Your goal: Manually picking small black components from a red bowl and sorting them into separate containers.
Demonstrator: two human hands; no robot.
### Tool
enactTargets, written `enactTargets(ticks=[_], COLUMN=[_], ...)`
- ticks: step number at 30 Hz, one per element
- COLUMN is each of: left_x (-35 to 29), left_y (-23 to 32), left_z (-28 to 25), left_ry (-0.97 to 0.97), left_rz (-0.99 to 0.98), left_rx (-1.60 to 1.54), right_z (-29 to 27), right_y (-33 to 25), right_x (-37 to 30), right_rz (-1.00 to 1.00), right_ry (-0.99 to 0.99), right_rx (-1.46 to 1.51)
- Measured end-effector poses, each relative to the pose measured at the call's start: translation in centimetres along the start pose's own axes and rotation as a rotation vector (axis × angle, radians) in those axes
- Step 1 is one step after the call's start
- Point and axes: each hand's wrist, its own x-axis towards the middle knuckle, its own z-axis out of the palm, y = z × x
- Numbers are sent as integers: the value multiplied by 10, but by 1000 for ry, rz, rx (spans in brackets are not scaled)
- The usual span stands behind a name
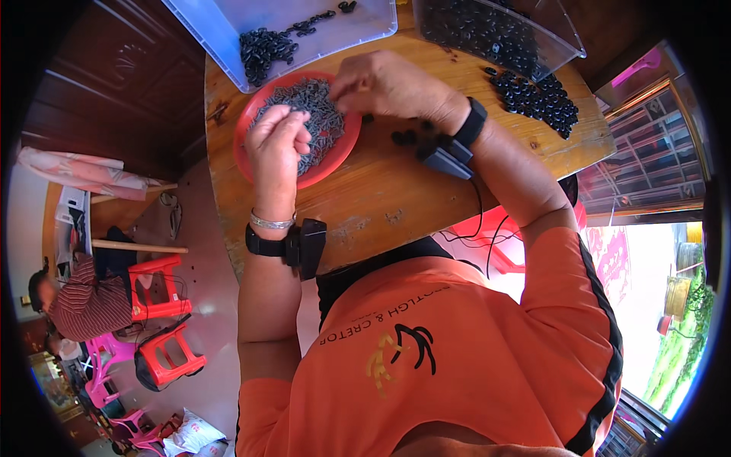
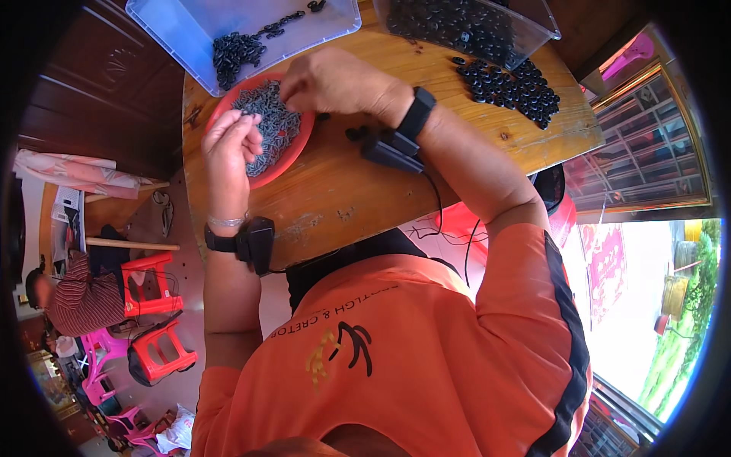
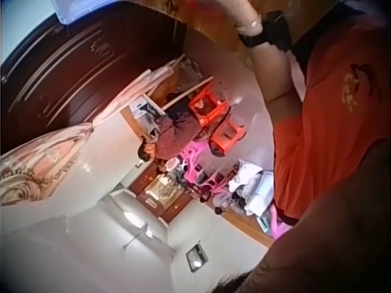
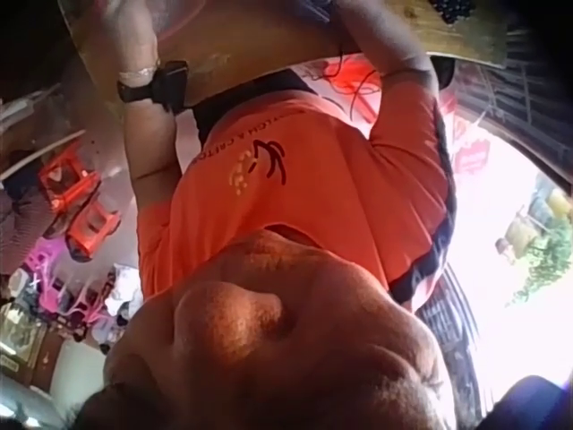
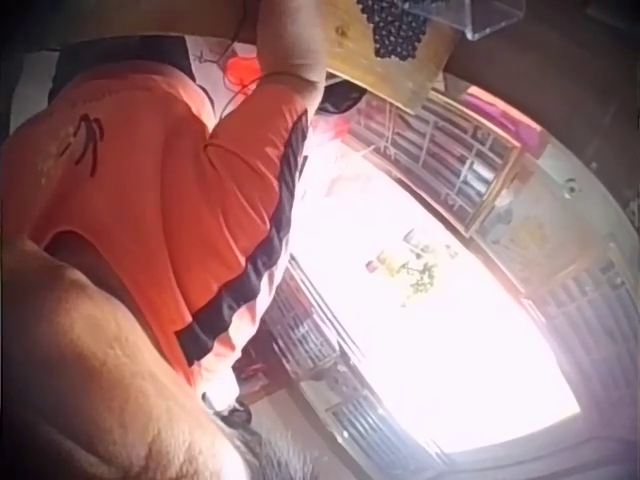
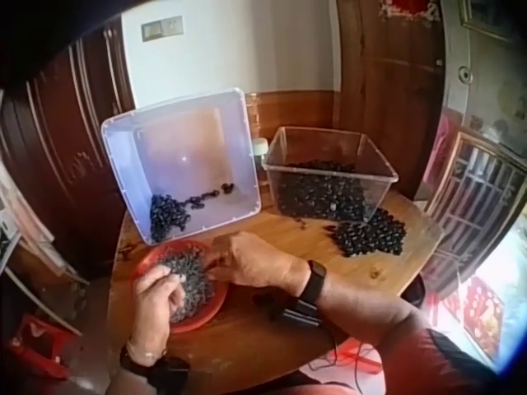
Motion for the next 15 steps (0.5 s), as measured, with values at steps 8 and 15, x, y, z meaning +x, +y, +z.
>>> enactTargets(ticks=[8,15], left_x=[4,2], left_y=[5,10], left_z=[-14,-13], left_ry=[187,211], left_rz=[74,70], left_rx=[-198,-200], right_z=[39,37], right_y=[-25,-14], right_x=[23,19], right_rz=[-85,13], right_ry=[-268,-110], right_rx=[-535,-311])
